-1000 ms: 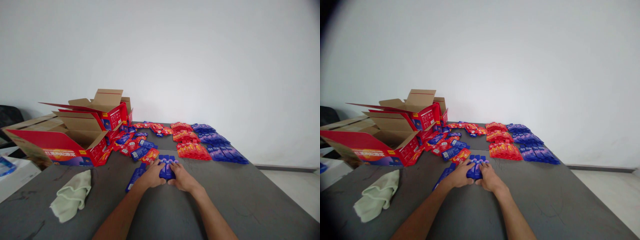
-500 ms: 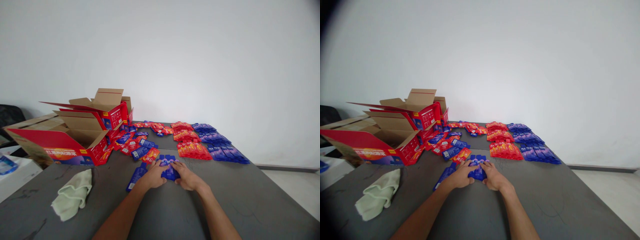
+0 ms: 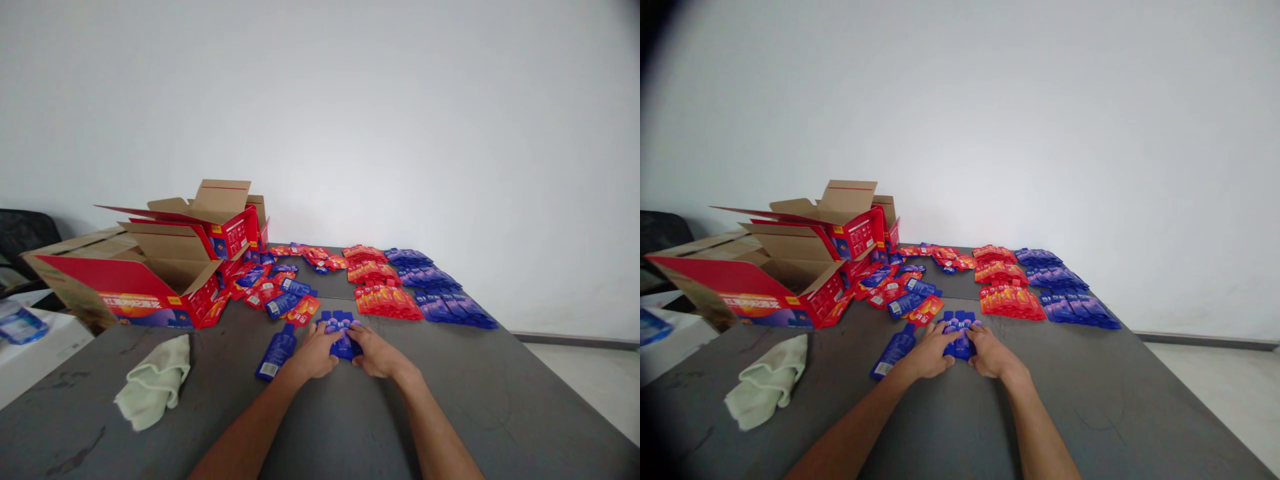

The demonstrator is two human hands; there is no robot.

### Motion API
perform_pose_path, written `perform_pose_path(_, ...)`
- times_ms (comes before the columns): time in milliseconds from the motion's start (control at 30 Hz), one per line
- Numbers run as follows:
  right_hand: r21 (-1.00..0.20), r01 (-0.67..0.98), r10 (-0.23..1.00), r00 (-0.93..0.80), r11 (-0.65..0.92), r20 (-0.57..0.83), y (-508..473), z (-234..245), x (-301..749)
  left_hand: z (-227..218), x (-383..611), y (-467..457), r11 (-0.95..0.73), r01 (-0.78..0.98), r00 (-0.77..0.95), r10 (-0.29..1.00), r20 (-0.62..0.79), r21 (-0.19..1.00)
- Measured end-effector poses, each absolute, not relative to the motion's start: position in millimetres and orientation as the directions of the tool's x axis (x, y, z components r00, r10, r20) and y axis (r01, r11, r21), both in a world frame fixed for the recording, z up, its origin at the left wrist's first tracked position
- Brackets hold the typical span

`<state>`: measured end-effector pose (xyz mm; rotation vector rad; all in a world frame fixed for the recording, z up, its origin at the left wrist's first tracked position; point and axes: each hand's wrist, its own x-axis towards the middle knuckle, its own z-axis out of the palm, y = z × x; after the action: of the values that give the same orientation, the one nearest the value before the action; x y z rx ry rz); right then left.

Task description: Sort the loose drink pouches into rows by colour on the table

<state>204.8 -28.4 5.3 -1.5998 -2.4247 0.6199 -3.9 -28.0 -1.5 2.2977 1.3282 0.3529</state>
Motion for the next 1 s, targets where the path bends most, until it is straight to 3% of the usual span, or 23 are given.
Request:
perform_pose_path(367, -0.416, 0.848, 0.912, -0.399, 0.328, -0.095, -37, 22, 197, 6, -2, -41, -0.39, 0.792, 0.454, 0.891, -0.026, 0.469)
perform_pose_path(600, -0.416, 0.846, 0.937, -0.344, 0.335, 0.054, -49, 42, 180, 23, -37, -53, -0.103, 0.966, 0.084, 0.992, 0.091, 0.237)
perform_pose_path(700, -0.441, 0.818, 0.928, -0.345, 0.369, 0.137, -55, 37, 164, 19, -50, -58, 0.061, 0.98, -0.071, 0.996, 0.048, 0.187)
perform_pose_path(833, -0.429, 0.81, 0.916, -0.357, 0.4, 0.181, -61, 22, 144, 14, -60, -61, 0.104, 0.969, -0.107, 0.994, -0.001, 0.224)
perform_pose_path(1000, -0.455, 0.777, 0.899, -0.347, 0.435, 0.267, -69, 16, 130, 24, -76, -57, 0.098, 0.94, -0.129, 0.989, 0.073, 0.327)
